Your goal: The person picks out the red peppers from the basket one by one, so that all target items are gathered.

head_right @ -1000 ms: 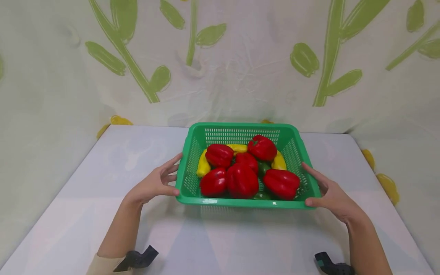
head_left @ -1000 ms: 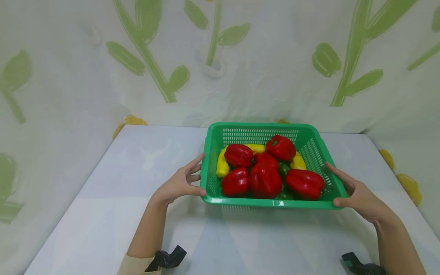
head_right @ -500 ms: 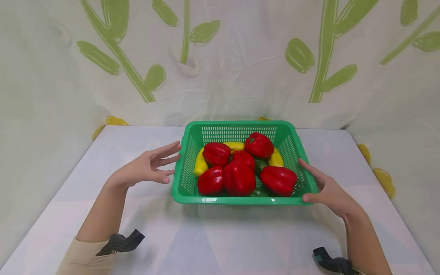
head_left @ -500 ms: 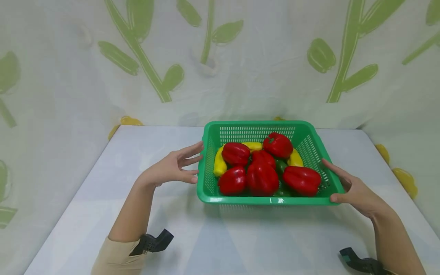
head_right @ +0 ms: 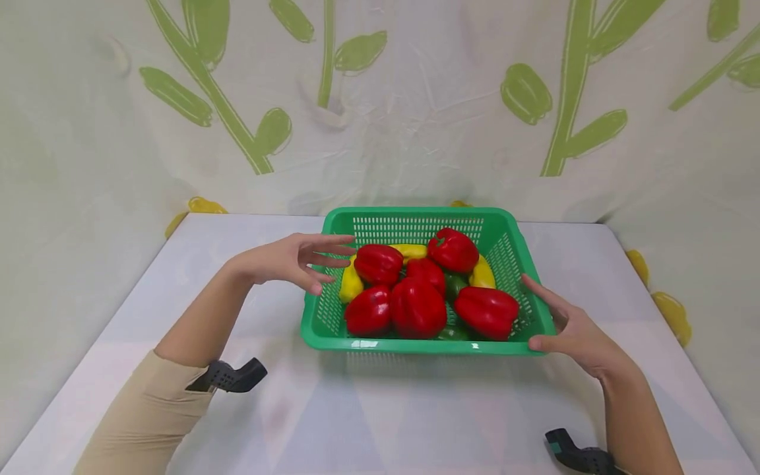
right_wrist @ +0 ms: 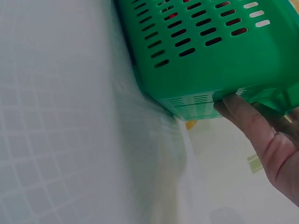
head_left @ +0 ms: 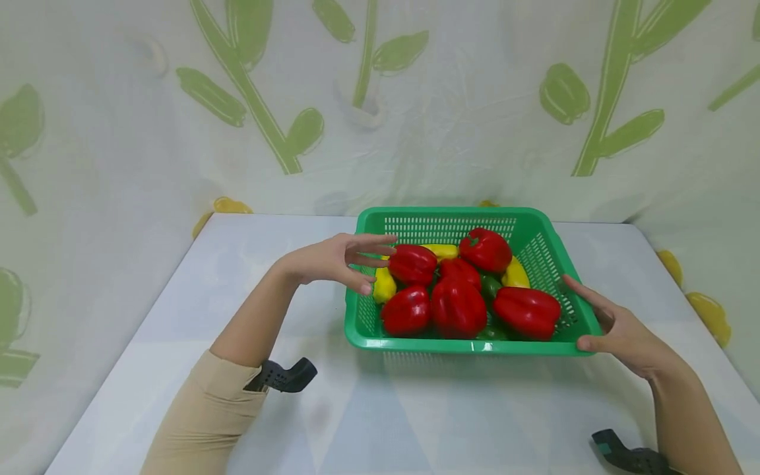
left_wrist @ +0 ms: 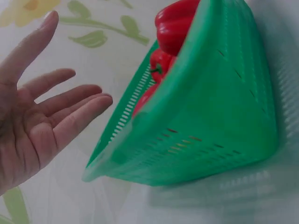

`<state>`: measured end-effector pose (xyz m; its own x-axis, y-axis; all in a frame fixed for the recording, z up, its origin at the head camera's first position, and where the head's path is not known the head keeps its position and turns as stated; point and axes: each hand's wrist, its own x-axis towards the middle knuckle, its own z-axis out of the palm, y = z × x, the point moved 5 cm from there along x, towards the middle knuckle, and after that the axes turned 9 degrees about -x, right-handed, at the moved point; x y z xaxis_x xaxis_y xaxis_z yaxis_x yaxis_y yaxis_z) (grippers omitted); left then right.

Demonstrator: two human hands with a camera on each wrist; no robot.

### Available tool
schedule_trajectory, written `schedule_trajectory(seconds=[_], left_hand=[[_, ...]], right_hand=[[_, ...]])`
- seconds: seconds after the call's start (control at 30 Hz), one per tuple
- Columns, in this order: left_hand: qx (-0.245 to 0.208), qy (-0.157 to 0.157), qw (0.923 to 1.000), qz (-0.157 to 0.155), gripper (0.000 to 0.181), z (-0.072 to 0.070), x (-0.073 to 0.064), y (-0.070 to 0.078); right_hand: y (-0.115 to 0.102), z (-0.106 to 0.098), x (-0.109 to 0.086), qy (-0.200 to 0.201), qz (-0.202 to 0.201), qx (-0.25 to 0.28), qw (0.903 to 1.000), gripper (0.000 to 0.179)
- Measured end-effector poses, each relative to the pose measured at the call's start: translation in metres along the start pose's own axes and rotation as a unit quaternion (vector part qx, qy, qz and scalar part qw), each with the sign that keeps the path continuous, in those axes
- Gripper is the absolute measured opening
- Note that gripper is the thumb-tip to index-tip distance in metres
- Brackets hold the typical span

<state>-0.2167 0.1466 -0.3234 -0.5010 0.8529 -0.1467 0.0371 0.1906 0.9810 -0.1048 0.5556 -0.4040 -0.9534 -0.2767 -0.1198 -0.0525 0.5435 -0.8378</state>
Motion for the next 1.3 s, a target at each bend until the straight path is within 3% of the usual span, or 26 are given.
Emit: schedule_trajectory(seconds=[0.43, 0.77, 1.1, 1.3], left_hand=[[-0.021, -0.080, 0.9947, -0.061, 0.073, 0.003, 0.046, 0.005], [-0.058, -0.086, 0.9838, -0.146, 0.068, 0.022, 0.084, 0.001], [-0.004, -0.118, 0.9772, -0.176, 0.068, 0.041, 0.111, 0.003], [0.039, -0.138, 0.9630, -0.228, 0.064, 0.055, 0.119, 0.001]], right_hand=[[0.001, 0.001, 0.000, -0.006, -0.003, 0.021, 0.9998, 0.082], [-0.001, -0.002, 0.001, -0.003, 0.000, 0.009, 1.0000, 0.083], [-0.003, 0.000, 0.001, -0.005, 0.004, 0.017, 0.9998, 0.083], [-0.003, 0.001, -0.001, -0.003, 0.005, 0.020, 0.9998, 0.083]])
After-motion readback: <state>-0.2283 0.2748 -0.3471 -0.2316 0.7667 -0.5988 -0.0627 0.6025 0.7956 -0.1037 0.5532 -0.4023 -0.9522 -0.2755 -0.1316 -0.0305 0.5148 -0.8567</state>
